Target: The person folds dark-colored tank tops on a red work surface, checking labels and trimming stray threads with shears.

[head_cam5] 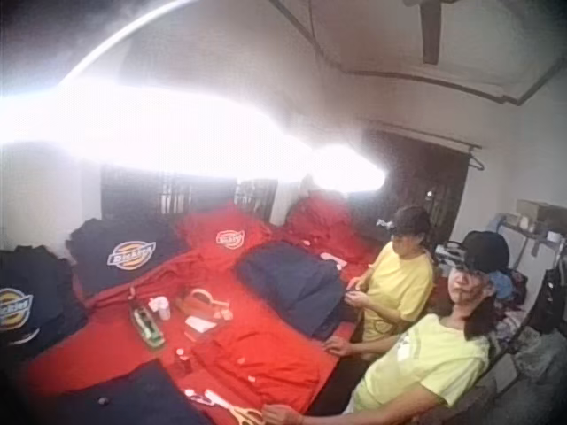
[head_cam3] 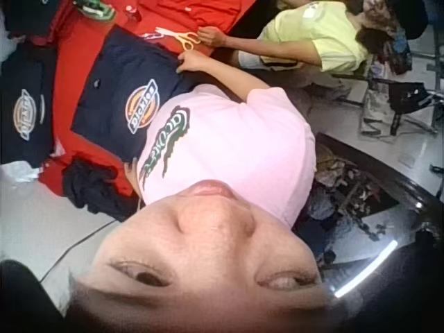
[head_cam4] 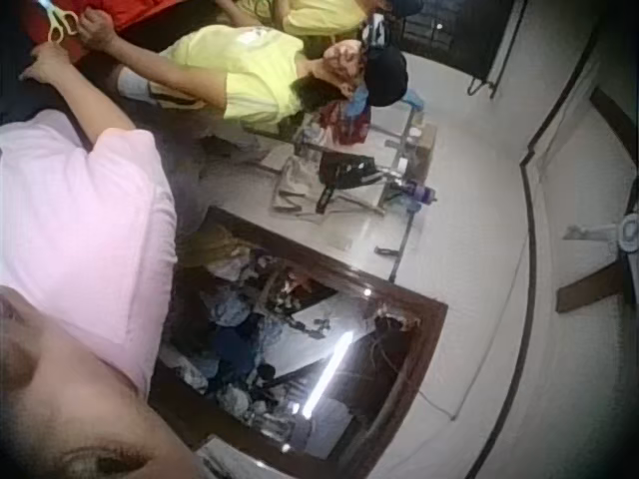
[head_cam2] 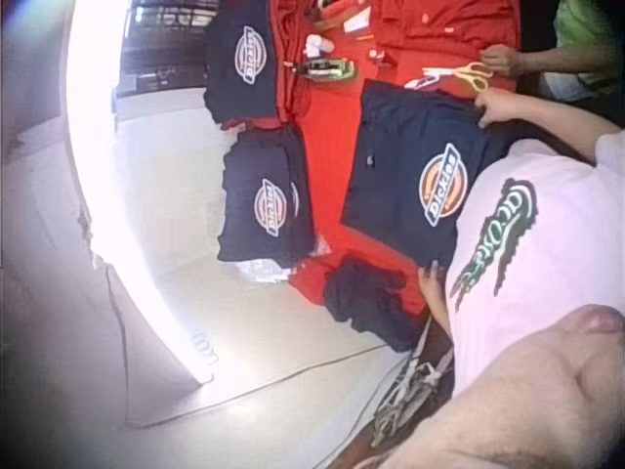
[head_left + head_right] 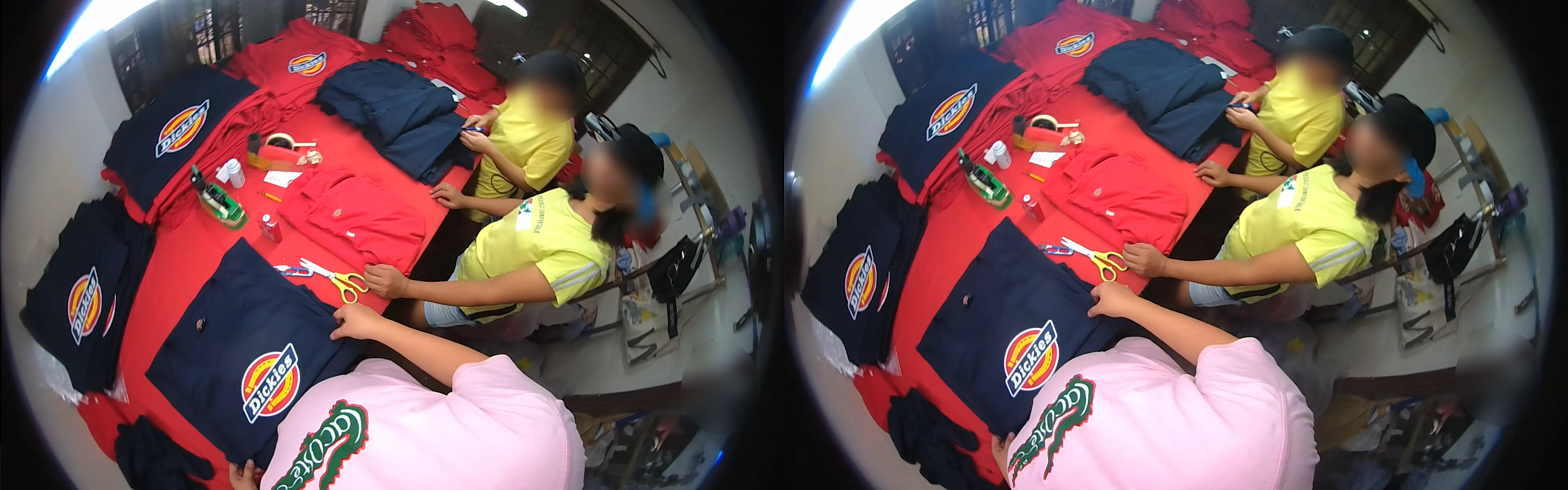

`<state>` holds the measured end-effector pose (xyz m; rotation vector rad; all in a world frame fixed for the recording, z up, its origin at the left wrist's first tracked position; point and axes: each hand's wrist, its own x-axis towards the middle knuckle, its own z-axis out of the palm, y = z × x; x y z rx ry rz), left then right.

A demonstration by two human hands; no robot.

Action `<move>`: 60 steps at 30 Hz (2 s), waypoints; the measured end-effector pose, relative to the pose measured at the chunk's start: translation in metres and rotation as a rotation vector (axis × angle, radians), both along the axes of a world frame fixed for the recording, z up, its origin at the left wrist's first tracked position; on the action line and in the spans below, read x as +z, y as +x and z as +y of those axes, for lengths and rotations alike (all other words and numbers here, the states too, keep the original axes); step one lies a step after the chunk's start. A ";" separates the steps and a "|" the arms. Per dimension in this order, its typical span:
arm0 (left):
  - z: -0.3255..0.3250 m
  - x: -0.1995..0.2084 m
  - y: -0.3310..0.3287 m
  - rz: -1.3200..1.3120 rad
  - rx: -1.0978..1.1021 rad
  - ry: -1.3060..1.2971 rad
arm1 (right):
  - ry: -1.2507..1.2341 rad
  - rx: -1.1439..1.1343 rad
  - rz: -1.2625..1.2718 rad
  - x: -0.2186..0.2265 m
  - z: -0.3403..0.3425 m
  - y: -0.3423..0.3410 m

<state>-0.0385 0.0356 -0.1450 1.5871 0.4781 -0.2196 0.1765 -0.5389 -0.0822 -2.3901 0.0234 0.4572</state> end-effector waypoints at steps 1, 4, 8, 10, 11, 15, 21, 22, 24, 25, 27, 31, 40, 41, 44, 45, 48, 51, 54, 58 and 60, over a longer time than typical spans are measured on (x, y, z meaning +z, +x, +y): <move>0.002 0.034 0.003 0.112 -0.079 0.102 | 0.010 0.006 0.058 0.008 -0.005 -0.001; -0.009 0.091 0.014 0.212 0.115 0.030 | 0.094 0.049 0.084 0.000 -0.028 -0.007; -0.029 0.136 0.037 0.176 -0.128 0.429 | -0.012 0.226 0.106 -0.005 -0.015 -0.011; -0.011 0.111 0.044 0.398 -0.183 0.212 | 0.230 0.127 0.303 -0.001 -0.004 -0.002; -0.023 0.117 0.052 0.374 -0.152 0.196 | 0.380 0.110 0.361 0.002 0.000 0.003; -0.035 0.129 0.072 0.261 -0.082 0.195 | 0.827 0.065 0.293 0.072 0.015 0.027; -0.019 0.152 0.091 0.122 0.049 0.192 | 1.173 0.152 0.038 0.205 -0.005 0.055; -0.013 0.157 0.091 0.094 0.082 0.189 | 1.229 0.130 -0.016 0.229 -0.006 0.053; 0.005 0.172 0.089 0.037 0.165 0.194 | 1.304 0.122 -0.091 0.259 -0.014 0.056; 0.014 0.182 0.088 -0.003 0.222 0.193 | 1.394 0.240 -0.187 0.273 -0.017 0.060; 0.035 0.198 0.086 -0.078 0.299 0.190 | 1.625 0.352 -0.291 0.308 -0.015 0.062; 0.097 0.234 0.080 -0.275 0.459 0.170 | 1.588 0.450 -0.556 0.358 0.004 0.089; 0.110 0.323 0.228 -0.537 0.380 -0.069 | 1.035 0.114 -0.381 0.308 0.125 0.262; 0.110 0.338 0.247 -0.609 0.356 -0.030 | 1.096 0.124 -0.465 0.316 0.133 0.280; 0.128 0.393 0.280 -0.888 0.484 0.083 | 1.116 0.161 -0.638 0.342 0.171 0.334; 0.142 0.406 0.292 -0.968 0.471 0.106 | 1.165 0.160 -0.602 0.354 0.180 0.347; 0.165 0.434 0.291 -1.176 0.454 0.176 | 1.458 0.295 -0.539 0.354 0.235 0.384; 0.174 0.429 0.308 -1.179 0.484 0.164 | 1.444 0.229 -0.487 0.331 0.275 0.419; 0.226 0.374 0.315 -0.993 0.580 0.226 | 1.229 0.163 -0.380 0.282 0.327 0.439; 0.232 0.255 0.322 -0.470 0.755 0.365 | 0.952 0.020 -0.224 0.173 0.343 0.430; 0.243 0.179 0.289 -0.332 0.668 0.474 | 0.965 0.113 -0.141 0.106 0.334 0.401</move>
